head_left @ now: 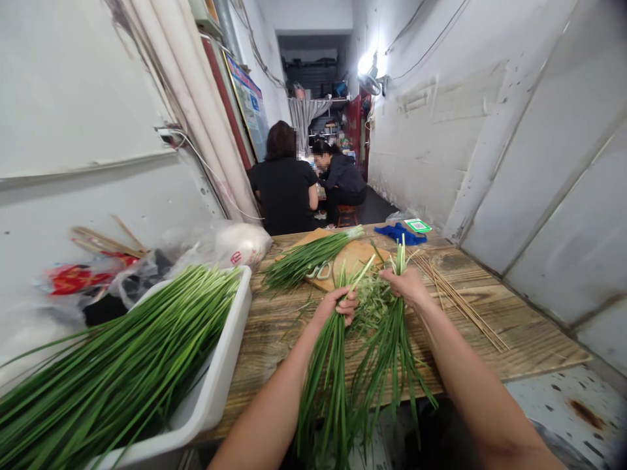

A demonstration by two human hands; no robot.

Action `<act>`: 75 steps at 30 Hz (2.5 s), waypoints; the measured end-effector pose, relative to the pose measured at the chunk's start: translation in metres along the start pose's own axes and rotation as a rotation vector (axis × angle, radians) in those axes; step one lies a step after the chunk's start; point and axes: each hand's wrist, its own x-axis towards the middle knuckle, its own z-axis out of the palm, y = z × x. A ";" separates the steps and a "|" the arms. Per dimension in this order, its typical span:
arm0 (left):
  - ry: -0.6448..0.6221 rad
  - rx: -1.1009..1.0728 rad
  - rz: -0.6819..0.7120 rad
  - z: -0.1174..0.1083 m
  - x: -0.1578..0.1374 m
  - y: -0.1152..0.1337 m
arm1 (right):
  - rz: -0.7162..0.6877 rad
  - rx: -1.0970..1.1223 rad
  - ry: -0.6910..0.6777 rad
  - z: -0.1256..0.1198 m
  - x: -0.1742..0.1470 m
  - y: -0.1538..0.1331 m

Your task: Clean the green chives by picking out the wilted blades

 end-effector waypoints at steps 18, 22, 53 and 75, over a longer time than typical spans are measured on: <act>0.034 0.147 -0.067 -0.010 0.007 -0.002 | -0.016 0.194 -0.076 -0.001 -0.001 -0.007; 0.039 0.275 -0.012 -0.017 0.011 -0.002 | 0.038 0.246 -0.021 -0.006 0.005 -0.006; 0.209 0.481 0.335 0.004 0.010 -0.034 | 0.197 0.334 -0.245 0.013 -0.014 -0.011; 0.137 0.460 0.379 -0.001 0.010 -0.026 | 0.184 0.329 -0.402 0.013 -0.018 -0.013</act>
